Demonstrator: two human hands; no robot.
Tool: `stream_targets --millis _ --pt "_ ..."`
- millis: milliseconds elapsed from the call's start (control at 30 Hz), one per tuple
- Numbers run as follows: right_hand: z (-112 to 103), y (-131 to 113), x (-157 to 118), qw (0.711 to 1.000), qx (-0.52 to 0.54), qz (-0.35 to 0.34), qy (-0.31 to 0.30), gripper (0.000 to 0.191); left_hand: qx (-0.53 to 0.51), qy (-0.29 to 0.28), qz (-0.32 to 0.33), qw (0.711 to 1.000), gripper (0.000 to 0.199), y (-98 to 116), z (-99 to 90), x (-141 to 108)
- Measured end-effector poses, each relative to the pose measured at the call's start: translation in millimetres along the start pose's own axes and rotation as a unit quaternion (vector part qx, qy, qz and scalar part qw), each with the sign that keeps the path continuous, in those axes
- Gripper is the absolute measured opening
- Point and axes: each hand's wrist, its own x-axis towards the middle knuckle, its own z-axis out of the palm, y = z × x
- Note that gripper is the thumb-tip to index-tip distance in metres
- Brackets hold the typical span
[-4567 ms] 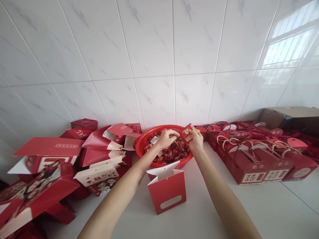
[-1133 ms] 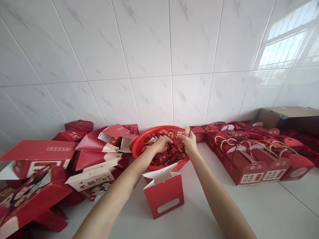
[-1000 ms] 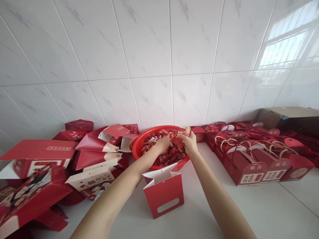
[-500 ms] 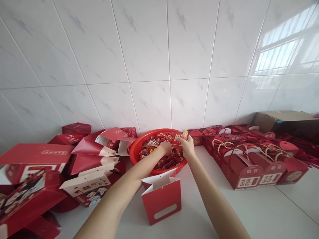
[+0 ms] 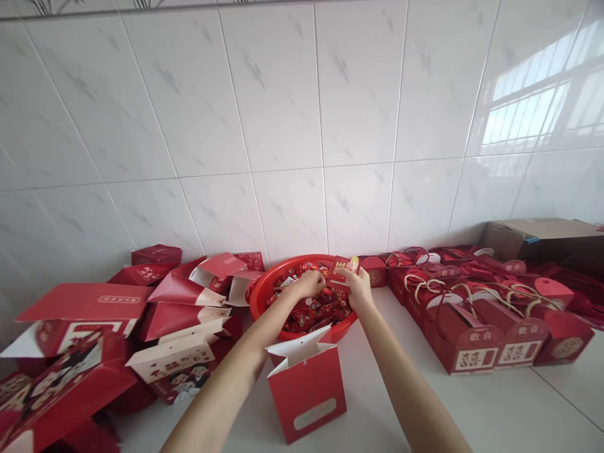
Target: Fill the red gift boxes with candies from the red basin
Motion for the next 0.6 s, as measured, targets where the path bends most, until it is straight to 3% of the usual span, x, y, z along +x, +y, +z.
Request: stream_targets --millis 133,233,433,600 --pt "5 -8 -3 0.999 0.025 0.024 -0.019 0.032 -0.065 0.057 0.041 0.995 0.023 -3 -23.9 -14" --pt "10 -18 -8 0.999 0.033 0.025 -0.036 0.032 -0.128 0.085 0.046 0.987 0.028 -6 -28.0 -30" --pt "15 -48 -26 0.997 0.068 -0.017 -0.039 0.032 -0.016 -0.049 0.053 0.997 0.023 5 -12.5 -30" --pt "18 -69 -42 0.996 0.067 -0.033 -0.055 0.036 0.031 -0.134 0.133 0.982 0.039 18 12.2 -8"
